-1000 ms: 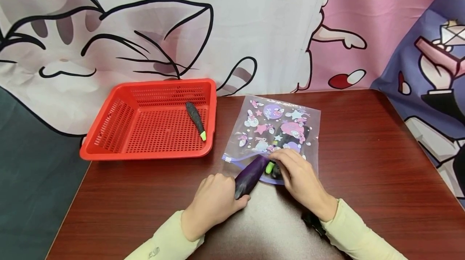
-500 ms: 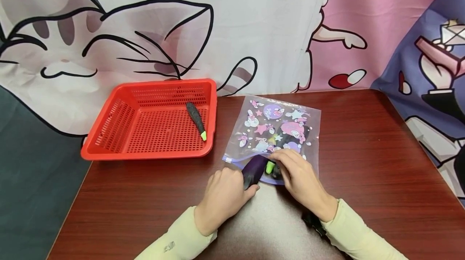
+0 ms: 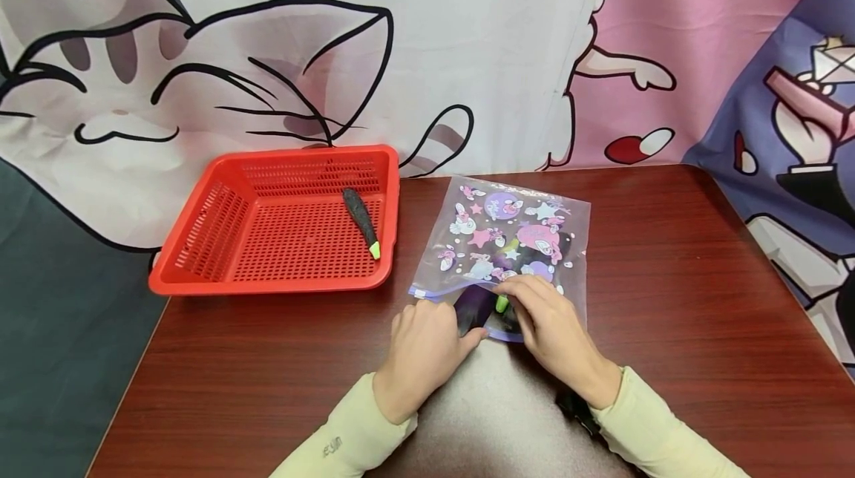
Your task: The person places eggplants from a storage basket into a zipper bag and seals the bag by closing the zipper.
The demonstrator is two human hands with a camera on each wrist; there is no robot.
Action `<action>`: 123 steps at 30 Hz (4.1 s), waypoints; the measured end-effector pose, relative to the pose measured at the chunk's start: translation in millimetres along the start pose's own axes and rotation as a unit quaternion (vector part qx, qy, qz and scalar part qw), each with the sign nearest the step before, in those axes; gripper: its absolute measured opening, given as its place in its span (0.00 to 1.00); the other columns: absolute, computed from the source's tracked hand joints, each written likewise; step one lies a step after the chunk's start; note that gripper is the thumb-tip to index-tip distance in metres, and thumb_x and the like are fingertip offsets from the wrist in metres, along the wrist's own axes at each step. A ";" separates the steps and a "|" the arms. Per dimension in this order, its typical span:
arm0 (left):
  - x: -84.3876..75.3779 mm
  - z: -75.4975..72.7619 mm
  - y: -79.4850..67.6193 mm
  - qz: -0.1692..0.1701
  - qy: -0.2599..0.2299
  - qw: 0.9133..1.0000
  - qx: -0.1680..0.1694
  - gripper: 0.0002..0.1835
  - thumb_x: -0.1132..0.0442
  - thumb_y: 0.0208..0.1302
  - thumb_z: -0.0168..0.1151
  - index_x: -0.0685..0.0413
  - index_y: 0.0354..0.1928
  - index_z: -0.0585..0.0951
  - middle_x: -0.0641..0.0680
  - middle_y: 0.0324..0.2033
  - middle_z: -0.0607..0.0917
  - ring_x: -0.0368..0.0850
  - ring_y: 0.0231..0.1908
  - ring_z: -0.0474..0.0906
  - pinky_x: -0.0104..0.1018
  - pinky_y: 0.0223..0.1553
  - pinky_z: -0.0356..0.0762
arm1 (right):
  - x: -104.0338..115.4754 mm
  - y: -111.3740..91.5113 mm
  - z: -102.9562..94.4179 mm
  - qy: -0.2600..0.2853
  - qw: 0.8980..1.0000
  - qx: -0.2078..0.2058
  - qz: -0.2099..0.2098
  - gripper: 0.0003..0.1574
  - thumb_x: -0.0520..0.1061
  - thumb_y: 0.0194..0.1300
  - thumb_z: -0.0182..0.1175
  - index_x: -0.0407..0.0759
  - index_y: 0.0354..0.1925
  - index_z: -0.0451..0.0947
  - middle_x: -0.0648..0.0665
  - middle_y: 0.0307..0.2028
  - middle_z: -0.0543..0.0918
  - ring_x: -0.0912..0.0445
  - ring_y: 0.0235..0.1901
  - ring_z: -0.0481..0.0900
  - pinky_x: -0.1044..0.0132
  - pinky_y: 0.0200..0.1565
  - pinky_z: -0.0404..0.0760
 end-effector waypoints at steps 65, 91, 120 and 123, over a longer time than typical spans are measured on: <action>-32.5 36.9 15.9 0.018 0.071 0.988 -0.138 0.22 0.44 0.53 0.74 0.56 0.31 0.82 0.52 0.23 0.81 0.47 0.24 0.79 0.39 0.23 0.79 | -0.7 -0.7 1.6 0.016 1.000 -0.007 0.009 0.18 0.24 0.62 0.60 0.36 0.48 0.81 0.43 0.45 0.83 0.49 0.46 0.81 0.68 0.54 0.73; -34.7 54.2 26.5 0.041 -0.024 0.996 -0.071 0.07 0.62 0.62 0.70 0.58 0.30 0.82 0.53 0.24 0.82 0.49 0.26 0.81 0.40 0.29 0.80 | -0.6 -0.8 2.4 0.012 1.000 -0.018 -0.003 0.19 0.24 0.60 0.58 0.34 0.49 0.81 0.41 0.45 0.84 0.48 0.46 0.80 0.67 0.55 0.72; -13.0 -20.4 18.1 0.066 -0.068 0.995 -0.024 0.12 0.54 0.65 0.68 0.51 0.45 0.88 0.49 0.35 0.90 0.51 0.28 0.86 0.45 0.23 0.79 | -1.7 0.0 -0.3 0.010 1.000 -0.024 -0.002 0.20 0.22 0.58 0.59 0.34 0.48 0.81 0.42 0.44 0.84 0.49 0.44 0.81 0.67 0.53 0.73; -5.6 -34.7 23.5 0.074 -0.070 0.994 -0.029 0.12 0.54 0.66 0.68 0.54 0.43 0.87 0.51 0.32 0.89 0.52 0.25 0.85 0.44 0.20 0.77 | -1.6 0.5 -0.4 0.009 1.000 -0.022 -0.002 0.20 0.23 0.59 0.58 0.35 0.48 0.81 0.43 0.44 0.84 0.49 0.44 0.80 0.66 0.52 0.73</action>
Point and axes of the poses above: each hand's wrist, its own y-axis towards the middle knuckle, its own z-axis out of the palm, x = y × z, the point moved 7 cm from there along y, towards the middle knuckle
